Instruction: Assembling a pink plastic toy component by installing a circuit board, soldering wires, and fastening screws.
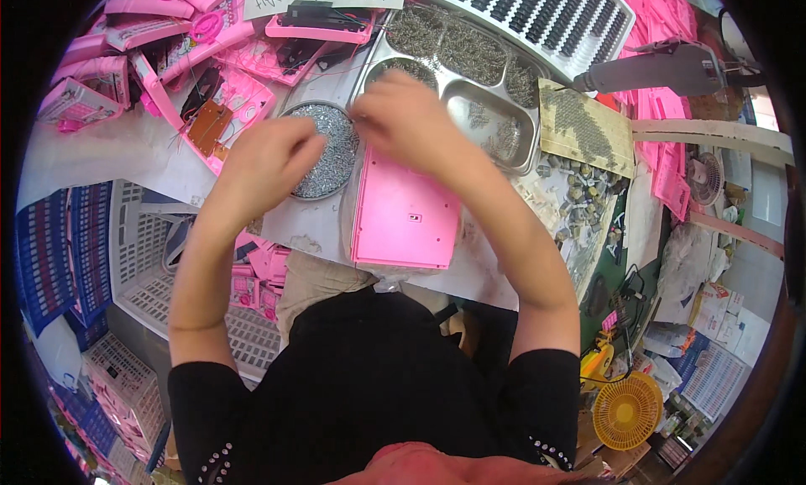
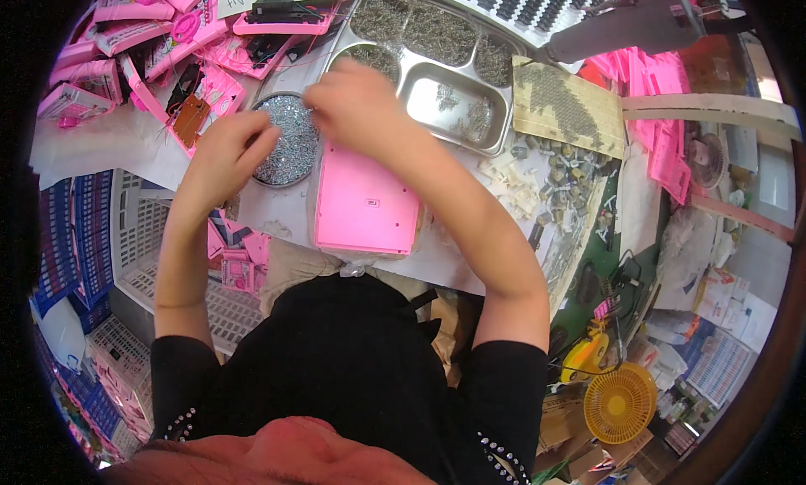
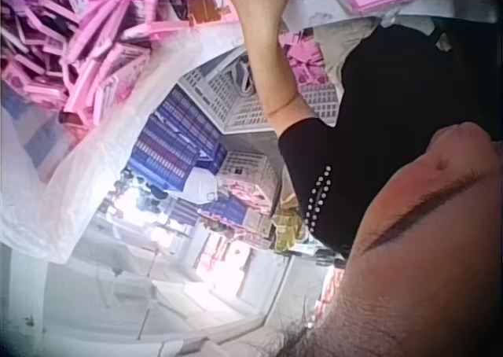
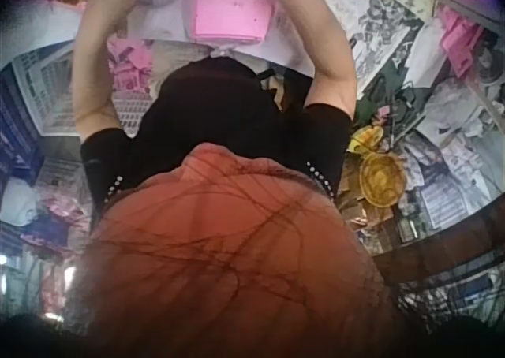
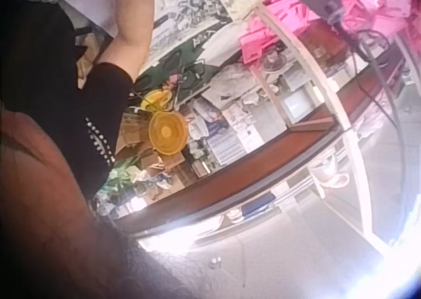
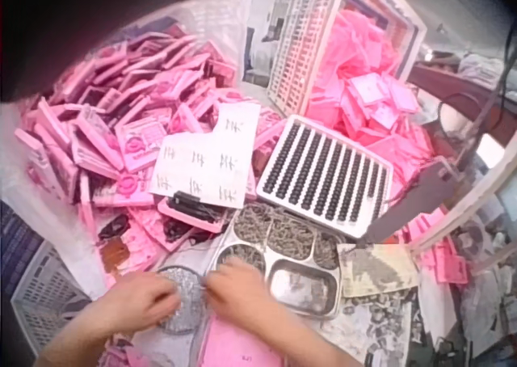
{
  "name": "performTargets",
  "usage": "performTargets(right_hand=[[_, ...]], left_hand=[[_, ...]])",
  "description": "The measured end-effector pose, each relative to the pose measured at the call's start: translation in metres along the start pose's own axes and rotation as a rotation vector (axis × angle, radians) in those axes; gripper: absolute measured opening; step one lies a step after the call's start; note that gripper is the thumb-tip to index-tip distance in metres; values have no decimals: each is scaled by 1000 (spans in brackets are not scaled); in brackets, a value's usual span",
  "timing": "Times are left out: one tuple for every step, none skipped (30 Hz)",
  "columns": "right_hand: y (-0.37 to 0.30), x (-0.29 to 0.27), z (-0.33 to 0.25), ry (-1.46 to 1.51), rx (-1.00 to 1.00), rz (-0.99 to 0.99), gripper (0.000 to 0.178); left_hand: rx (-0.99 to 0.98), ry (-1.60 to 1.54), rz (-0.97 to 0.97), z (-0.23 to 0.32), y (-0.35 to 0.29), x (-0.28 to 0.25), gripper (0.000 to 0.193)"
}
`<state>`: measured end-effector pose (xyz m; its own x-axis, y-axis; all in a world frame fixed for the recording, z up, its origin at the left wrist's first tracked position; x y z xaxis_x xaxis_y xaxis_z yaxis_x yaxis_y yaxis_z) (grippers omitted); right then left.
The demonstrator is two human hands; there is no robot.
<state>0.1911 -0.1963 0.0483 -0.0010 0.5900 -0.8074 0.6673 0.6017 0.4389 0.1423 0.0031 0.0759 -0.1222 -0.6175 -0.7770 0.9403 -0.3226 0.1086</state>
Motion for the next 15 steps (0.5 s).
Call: performTargets(right_hand=[[15, 19, -11, -72, -76, -109, 16], [28, 34, -21, -145, -153, -221, 18], [38, 48, -28, -198, -182, -283, 18], [43, 58, -31, -260, -198, -348, 18], [46, 65, -32, -322, -212, -414, 18], [49, 67, -32, -314, -195, -399, 18], [52, 68, -31, -307, -175, -385, 17], [52, 68, -30, -302, -153, -370, 17], [53, 69, -31, -297, -142, -350, 17], [53, 70, -31, -294, -129, -330, 17], [52, 71, -30, -291, -114, -309, 18], [51, 75, -30, -286, -134, -320, 18], [51, 78, -29, -282, -151, -331, 18], [49, 80, -27, -278, -168, -341, 19], [49, 76, -27, -270, -136, -318, 19]], left_hand=[[-77, -20, 13, -5, -14, -5, 28], [-156, -42, 29, -8, -27, -10, 29], [-188, -72, 68, -11, -41, -11, 27], [-210, -111, 99, -15, -52, -7, 26], [-230, -150, 129, -16, -59, -5, 24], [-227, -182, 145, -11, -66, -3, 20], [-222, -214, 160, -3, -71, 0, 16], [-215, -247, 173, 3, -73, 4, 13], [-143, -268, 142, 10, -75, 9, 6], [-93, -300, 151, 17, -72, 15, 6], [-42, -332, 158, 27, -67, 23, 6], [9, -358, 161, 31, -64, 29, 7], [102, -352, 167, 31, -64, 36, 11], [99, -347, 138, 35, -63, 37, 9], [92, -341, 111, 39, -63, 36, 7]])
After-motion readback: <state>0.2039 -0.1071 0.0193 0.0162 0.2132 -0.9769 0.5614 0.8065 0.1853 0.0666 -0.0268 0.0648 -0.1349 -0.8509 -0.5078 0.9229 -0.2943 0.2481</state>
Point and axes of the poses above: each hand's wrist, its own y-axis towards the middle knuckle, its own x-axis out of the palm, z = x × y, the point moved 3 cm from there along y, towards the middle knuckle, and after that the axes turned 8 degrees about z, right-handed, at the moved point
